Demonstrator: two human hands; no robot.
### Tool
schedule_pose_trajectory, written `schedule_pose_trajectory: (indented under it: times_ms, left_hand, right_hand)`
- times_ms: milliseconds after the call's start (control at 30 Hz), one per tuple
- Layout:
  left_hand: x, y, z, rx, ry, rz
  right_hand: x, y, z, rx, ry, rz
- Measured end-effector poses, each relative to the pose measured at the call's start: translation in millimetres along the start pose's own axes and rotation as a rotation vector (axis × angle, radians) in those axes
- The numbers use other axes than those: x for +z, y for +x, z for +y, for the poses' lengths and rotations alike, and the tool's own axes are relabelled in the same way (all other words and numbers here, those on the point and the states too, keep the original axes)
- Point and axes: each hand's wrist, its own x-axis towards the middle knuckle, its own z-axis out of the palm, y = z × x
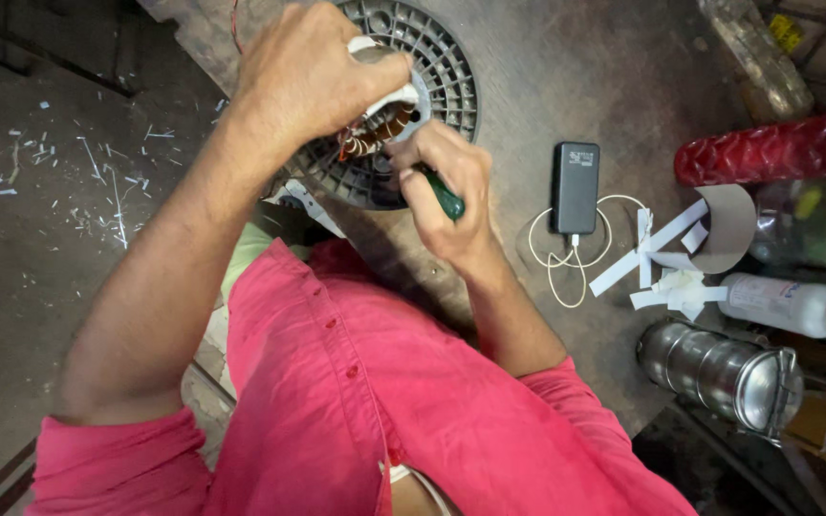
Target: The person uses a screwdriver to adjust copper windings inside a motor stator, then uses scissors to trim wires. The person moves around the workshop to retrieve a red wire and returns to the stator to continue the repair.
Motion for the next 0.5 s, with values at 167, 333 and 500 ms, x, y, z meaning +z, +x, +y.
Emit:
schedule_pose_trajectory:
  times_ms: [167,333,500]
  left_hand:
    - [-1,6,5,0.044,0.072,-0.020]
    - [9,11,5,0.006,0.104,-0.009]
    - [7,16,9,-0.019,0.134,-0.062]
  right_hand:
    - [10,-9,-8,-0.040,-0.028,0.070]
    - [5,-25,-3,-0.102,0.025,0.132]
    - [6,-26,0,-0.133,-0.030,0.157]
